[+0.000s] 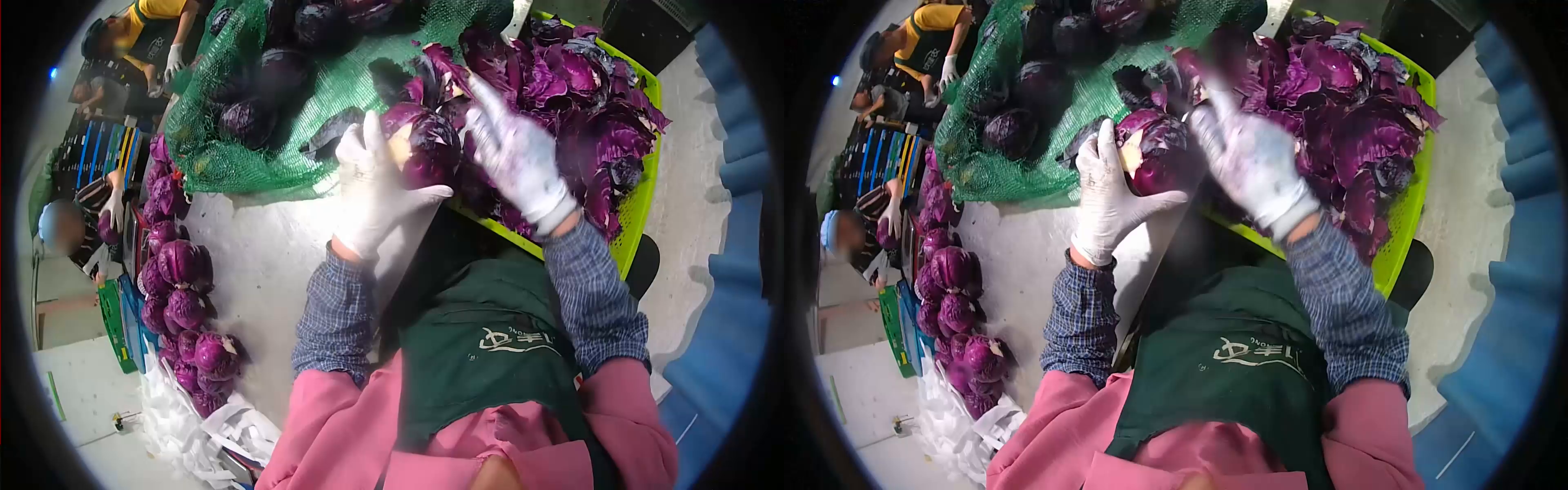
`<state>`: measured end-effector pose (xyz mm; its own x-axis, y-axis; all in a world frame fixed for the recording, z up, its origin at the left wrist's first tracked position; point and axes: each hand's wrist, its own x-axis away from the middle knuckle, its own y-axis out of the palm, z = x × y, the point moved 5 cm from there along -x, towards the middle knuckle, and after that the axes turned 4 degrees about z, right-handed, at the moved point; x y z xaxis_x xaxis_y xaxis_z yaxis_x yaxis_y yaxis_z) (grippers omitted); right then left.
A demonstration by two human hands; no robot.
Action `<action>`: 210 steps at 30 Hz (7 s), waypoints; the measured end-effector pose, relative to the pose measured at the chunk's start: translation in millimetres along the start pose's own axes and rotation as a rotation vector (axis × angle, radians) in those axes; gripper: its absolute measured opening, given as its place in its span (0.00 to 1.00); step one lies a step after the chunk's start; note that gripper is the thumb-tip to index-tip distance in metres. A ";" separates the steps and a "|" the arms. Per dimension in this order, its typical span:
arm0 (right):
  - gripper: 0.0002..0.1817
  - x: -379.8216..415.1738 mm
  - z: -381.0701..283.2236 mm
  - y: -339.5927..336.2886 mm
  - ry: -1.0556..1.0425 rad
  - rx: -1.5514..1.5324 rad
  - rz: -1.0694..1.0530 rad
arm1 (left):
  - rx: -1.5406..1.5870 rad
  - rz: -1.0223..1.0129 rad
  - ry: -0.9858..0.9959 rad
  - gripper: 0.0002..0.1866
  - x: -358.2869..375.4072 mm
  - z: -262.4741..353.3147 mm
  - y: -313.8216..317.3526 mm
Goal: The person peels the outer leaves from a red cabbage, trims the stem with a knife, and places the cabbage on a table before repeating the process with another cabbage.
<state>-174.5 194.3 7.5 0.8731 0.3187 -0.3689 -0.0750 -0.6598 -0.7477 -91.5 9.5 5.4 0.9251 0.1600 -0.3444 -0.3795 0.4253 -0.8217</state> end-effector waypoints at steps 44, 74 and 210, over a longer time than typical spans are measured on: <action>0.34 -36.0 -4.2 -13.2 0.150 -0.845 -0.062 | 1.093 -0.115 -0.366 0.53 -15.2 -77.2 1.9; 0.16 66.4 85.3 -59.7 0.467 -0.665 -0.043 | 1.155 -0.166 -0.398 0.39 -31.7 -119.2 15.3; 0.42 -42.8 -4.9 6.2 0.181 -0.668 -0.397 | 0.287 -0.102 0.180 0.63 22.7 -72.5 -30.8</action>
<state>-210.0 173.2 21.3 0.8427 0.5384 -0.0062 0.5131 -0.8065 -0.2938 -59.9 -64.6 -10.1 0.9307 -0.0453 -0.3628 -0.2418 0.6683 -0.7036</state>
